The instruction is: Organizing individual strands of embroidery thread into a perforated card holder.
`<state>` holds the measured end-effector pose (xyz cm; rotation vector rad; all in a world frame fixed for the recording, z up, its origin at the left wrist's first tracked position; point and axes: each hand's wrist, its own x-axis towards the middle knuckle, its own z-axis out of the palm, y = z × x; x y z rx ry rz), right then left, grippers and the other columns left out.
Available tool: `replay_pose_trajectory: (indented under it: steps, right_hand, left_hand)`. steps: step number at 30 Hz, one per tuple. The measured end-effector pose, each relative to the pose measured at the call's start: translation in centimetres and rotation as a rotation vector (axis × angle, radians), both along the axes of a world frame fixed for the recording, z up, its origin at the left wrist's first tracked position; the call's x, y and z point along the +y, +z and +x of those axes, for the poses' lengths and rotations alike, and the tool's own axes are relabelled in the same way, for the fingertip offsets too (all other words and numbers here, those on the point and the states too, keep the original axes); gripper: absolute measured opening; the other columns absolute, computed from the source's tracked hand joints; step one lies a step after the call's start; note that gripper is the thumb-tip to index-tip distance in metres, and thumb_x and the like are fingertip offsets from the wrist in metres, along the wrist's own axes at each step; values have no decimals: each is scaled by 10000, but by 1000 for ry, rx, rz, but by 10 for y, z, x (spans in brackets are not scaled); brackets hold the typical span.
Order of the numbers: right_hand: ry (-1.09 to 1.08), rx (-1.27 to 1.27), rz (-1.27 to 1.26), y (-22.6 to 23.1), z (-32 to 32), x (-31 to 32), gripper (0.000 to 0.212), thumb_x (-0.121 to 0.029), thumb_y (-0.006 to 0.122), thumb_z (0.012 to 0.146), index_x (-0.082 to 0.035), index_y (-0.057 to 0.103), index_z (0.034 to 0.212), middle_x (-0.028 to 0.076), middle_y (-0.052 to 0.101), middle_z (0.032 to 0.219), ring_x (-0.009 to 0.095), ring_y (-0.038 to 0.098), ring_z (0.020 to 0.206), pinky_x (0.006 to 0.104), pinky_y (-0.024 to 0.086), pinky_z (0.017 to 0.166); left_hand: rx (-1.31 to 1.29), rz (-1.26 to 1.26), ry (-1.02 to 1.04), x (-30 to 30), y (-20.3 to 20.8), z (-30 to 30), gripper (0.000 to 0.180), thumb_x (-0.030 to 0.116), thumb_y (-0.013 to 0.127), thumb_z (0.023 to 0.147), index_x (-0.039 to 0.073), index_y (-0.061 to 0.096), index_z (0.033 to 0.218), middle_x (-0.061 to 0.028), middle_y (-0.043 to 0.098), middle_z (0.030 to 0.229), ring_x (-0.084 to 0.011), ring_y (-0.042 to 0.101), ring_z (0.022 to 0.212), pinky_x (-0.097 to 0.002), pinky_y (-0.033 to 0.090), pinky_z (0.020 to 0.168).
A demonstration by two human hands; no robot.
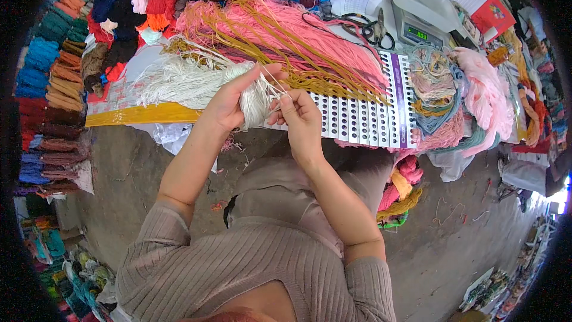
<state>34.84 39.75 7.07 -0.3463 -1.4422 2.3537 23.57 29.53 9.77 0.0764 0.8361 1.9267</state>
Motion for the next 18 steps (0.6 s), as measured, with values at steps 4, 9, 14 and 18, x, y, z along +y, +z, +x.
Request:
replay_pose_trajectory:
  steps: [4, 9, 14, 18]
  right_hand:
    - [-19, -7, -5, 3, 3, 0, 147, -164, 443, 950, -44, 488, 879, 58, 603, 799, 112, 566, 608, 222, 431, 597]
    - [-27, -11, 40, 2, 4, 0, 175, -199, 443, 953, -48, 487, 878, 68, 584, 734, 123, 547, 579, 231, 442, 566]
    - [-24, 8, 55, -2, 5, 2, 186, -205, 444, 952, -42, 485, 872, 64, 567, 697, 122, 533, 563, 229, 437, 551]
    - [-27, 0, 51, -1, 4, 1, 194, -205, 440, 953, -37, 482, 864, 65, 564, 690, 120, 523, 551, 225, 430, 544]
  left_hand:
    - [76, 30, -46, -7, -1, -4, 375, 272, 483, 925, 6, 509, 1188, -79, 589, 988, -160, 617, 766, -321, 533, 630]
    - [95, 1, -9, -8, 4, -3, 373, 264, 491, 923, -2, 515, 1182, -42, 565, 878, -106, 589, 694, -304, 528, 639]
    - [132, -21, 13, -7, 6, -3, 405, 250, 484, 924, -36, 484, 1210, -56, 554, 850, -91, 474, 564, -297, 498, 657]
    - [135, -32, -21, -9, 6, -3, 401, 260, 477, 929, -21, 487, 1214, -40, 543, 774, -94, 488, 575, -295, 493, 639]
